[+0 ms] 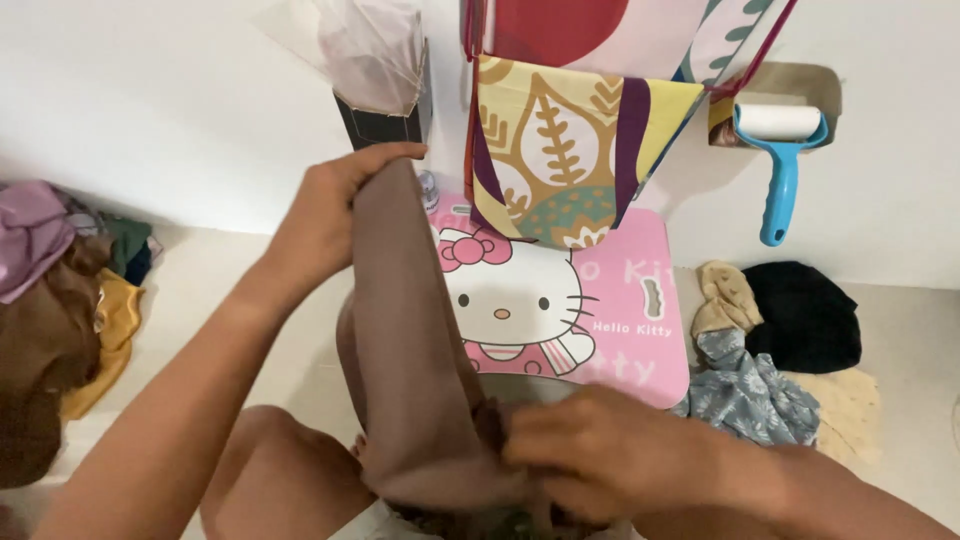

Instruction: A person sitting on the floor unfolds and then carefully folds a brown piece of fabric on a small table.

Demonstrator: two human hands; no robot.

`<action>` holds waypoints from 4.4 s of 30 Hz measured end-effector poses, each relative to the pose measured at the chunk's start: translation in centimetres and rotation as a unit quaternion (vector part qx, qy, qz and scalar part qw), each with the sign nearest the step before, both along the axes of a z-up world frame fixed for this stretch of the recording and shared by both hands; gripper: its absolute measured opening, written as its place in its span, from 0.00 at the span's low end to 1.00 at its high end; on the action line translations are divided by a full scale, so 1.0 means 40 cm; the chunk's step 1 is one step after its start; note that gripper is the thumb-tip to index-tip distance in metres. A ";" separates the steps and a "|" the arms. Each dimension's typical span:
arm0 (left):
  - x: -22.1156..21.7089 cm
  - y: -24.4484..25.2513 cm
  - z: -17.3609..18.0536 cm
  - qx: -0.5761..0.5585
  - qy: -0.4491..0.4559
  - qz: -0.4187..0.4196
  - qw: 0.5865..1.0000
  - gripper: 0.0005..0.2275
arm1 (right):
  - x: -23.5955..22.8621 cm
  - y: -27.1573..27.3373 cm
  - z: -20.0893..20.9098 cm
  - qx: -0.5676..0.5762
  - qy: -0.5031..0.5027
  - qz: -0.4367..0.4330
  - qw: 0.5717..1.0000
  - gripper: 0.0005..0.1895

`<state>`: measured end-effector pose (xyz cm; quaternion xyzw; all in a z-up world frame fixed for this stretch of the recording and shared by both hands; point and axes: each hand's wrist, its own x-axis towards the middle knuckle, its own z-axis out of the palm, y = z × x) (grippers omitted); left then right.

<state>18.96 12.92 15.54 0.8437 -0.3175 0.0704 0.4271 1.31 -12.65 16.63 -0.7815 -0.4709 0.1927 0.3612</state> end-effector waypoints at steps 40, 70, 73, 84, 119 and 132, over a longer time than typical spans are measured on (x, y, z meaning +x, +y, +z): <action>-0.007 -0.217 -0.341 -0.262 0.173 -0.271 0.910 0.13 | 0.309 -0.179 -0.338 0.361 0.232 -0.280 0.859 0.07; -0.061 -0.228 -0.341 -0.206 0.299 -0.151 0.920 0.22 | 0.262 -0.171 -0.359 0.339 0.168 -0.371 0.848 0.08; -0.074 -0.250 -0.318 -0.183 0.312 -0.132 0.923 0.18 | 0.241 -0.151 -0.336 0.338 0.141 -0.388 0.846 0.07; -0.040 -0.304 -0.387 -0.175 0.262 -0.060 0.947 0.07 | 0.246 -0.183 -0.372 0.299 0.088 -0.459 0.832 0.07; -0.036 -0.288 -0.390 -0.115 0.380 -0.050 0.917 0.11 | 0.292 -0.203 -0.363 0.191 0.046 -0.488 0.850 0.08; -0.037 -0.297 -0.400 -0.198 0.401 -0.003 0.895 0.10 | 0.268 -0.178 -0.327 0.125 -0.108 -0.440 0.883 0.08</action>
